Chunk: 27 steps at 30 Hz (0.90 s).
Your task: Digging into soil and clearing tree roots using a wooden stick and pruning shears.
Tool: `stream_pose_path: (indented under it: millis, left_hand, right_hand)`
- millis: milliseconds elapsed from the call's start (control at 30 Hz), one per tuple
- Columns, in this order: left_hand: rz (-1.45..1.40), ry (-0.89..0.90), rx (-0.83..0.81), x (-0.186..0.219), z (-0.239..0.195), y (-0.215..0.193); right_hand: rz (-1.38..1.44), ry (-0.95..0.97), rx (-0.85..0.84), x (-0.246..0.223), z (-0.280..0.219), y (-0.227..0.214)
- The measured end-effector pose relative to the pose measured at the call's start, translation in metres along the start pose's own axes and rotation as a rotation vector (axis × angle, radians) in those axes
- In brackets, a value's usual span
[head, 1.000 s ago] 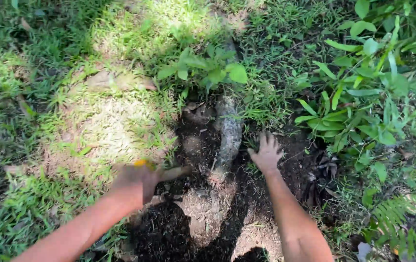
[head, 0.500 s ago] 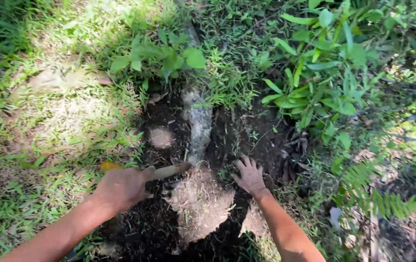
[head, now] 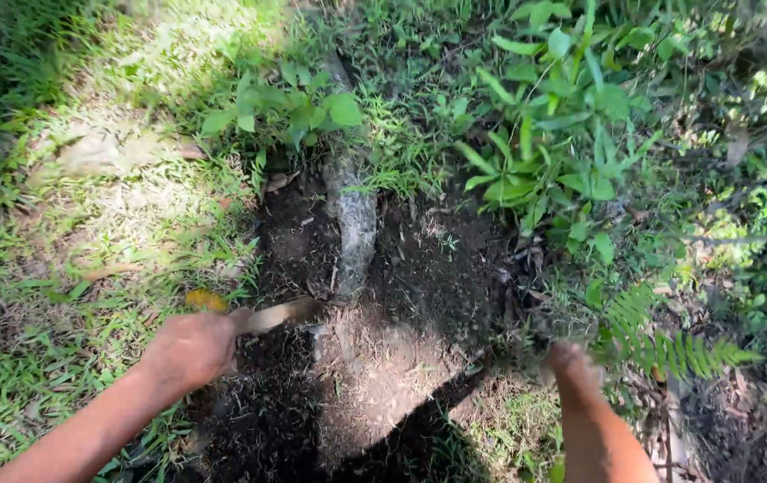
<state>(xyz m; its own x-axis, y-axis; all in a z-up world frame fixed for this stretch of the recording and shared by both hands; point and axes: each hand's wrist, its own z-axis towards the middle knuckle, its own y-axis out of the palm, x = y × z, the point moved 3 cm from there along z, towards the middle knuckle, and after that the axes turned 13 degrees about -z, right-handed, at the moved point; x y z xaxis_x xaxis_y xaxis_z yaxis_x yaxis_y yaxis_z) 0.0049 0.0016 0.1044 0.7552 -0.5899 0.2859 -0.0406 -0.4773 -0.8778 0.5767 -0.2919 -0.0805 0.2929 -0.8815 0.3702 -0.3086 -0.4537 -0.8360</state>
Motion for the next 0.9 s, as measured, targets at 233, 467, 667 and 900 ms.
stream_pose_path:
  millis: [233,467,667,900]
  left_hand:
    - [0.074,0.07,0.113,-0.016,0.006,0.012]
    - [0.037,-0.042,0.266,-0.073,0.03,0.037]
    - [-0.067,-0.198,0.388,-0.091,0.041,0.015]
    - [0.039,0.038,0.43,-0.095,0.025,0.06]
  right_hand:
    - [-0.38,-0.708,-0.146,-0.122,0.02,0.057]
    - [-0.31,-1.167,0.219,-0.23,0.005,0.081]
    - [-0.202,-1.095,-0.057,-0.261,-0.253,-0.025]
    - [-0.082,-1.389,-0.195,-0.307,-0.328,0.042]
